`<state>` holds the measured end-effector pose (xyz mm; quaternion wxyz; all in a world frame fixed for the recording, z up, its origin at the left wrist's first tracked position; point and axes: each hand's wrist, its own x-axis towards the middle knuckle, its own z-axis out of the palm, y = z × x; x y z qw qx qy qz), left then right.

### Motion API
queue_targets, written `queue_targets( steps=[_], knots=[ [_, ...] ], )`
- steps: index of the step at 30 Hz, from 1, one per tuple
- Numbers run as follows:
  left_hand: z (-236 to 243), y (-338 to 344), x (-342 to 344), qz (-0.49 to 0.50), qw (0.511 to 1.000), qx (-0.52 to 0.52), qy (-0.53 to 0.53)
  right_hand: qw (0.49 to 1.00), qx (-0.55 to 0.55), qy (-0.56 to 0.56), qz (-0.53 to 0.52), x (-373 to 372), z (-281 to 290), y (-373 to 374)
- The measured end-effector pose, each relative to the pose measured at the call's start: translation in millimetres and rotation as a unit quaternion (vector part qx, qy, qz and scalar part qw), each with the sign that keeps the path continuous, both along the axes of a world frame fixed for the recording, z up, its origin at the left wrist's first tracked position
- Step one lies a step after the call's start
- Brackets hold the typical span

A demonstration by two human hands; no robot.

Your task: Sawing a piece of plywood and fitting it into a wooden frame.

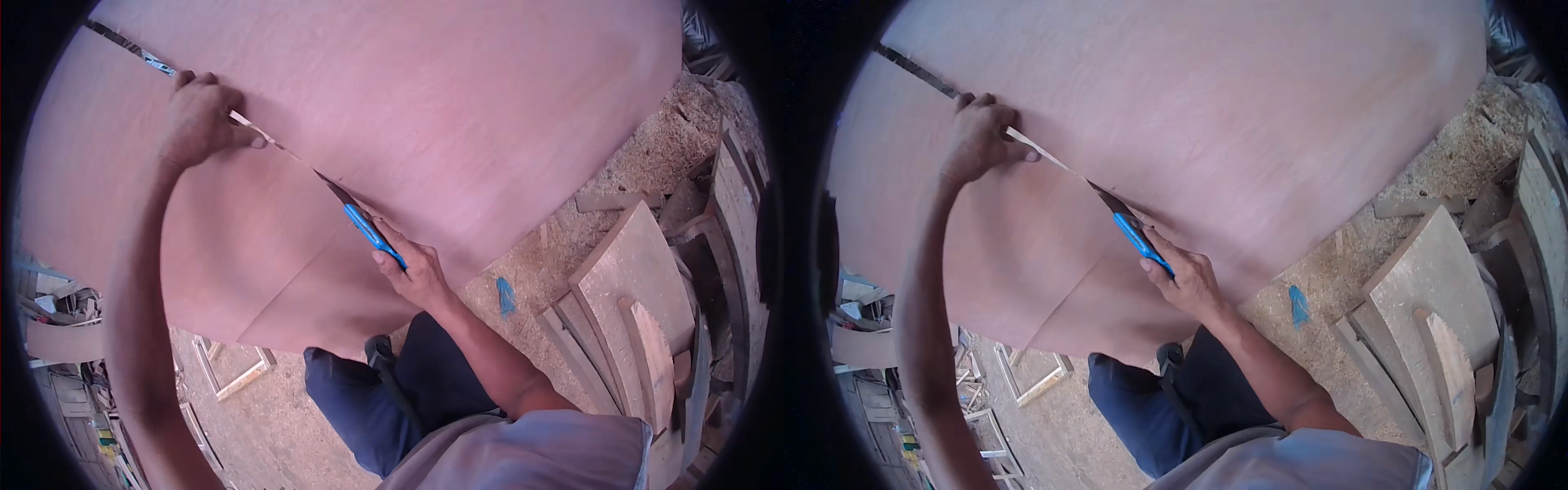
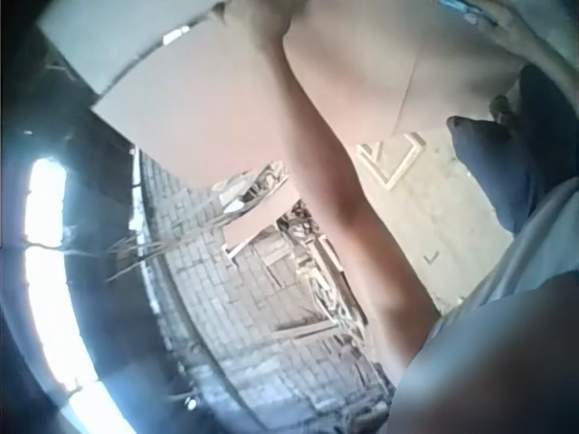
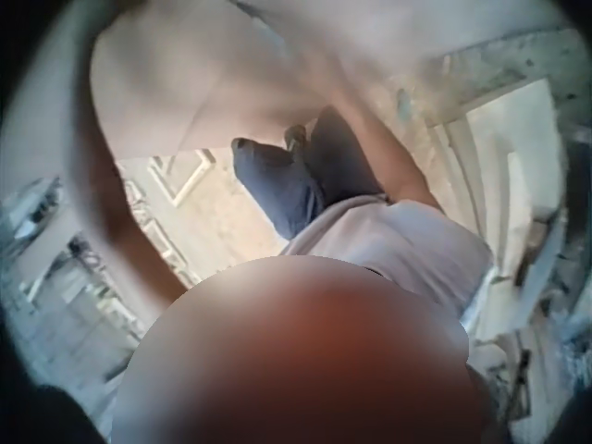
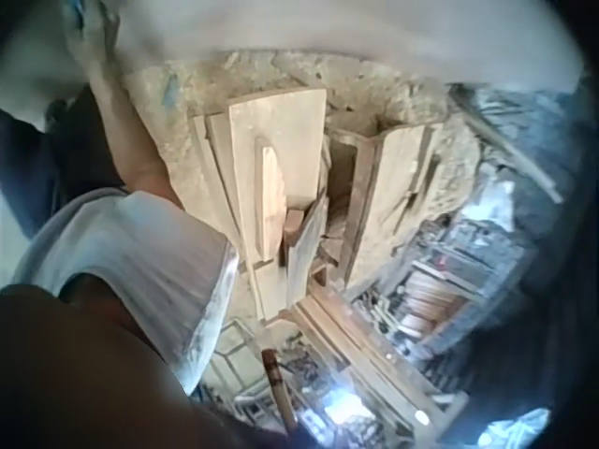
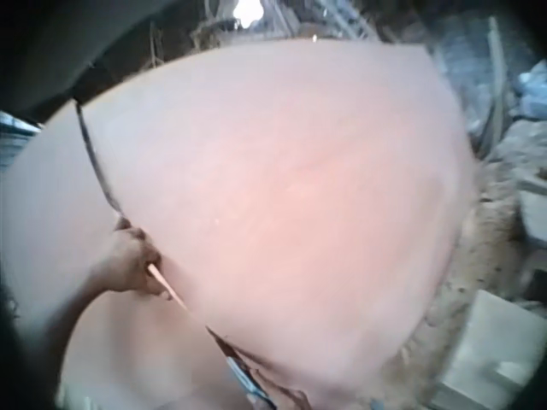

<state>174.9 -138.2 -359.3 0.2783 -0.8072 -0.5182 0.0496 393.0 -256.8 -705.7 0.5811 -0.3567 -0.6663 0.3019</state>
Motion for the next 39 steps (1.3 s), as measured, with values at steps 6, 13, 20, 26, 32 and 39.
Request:
queue_targets(
  steps=[6,13,20,26,32,39],
  knots=[
    [-20,-9,20,0.043,0.996,0.025,0.077,0.996,0.087,-0.013,-0.017,-18,-52,45],
    [-49,-6,6,0.015,0.991,0.071,0.113,0.999,-0.007,-0.036,-0.018,-3,23,12],
    [-55,11,-4,-0.055,0.998,0.035,0.016,0.996,-0.073,0.009,0.045,48,-34,-22],
    [-40,-3,4,-0.057,0.998,0.038,-0.001,0.997,-0.062,0.002,0.036,117,-50,-134],
    [-59,7,9,-0.054,0.998,0.029,-0.028,0.989,-0.140,-0.033,-0.021,14,-7,4],
    [-38,-8,6,-0.029,0.999,0.015,-0.017,0.999,-0.035,-0.015,-0.004,97,-77,-115]
  ],
)
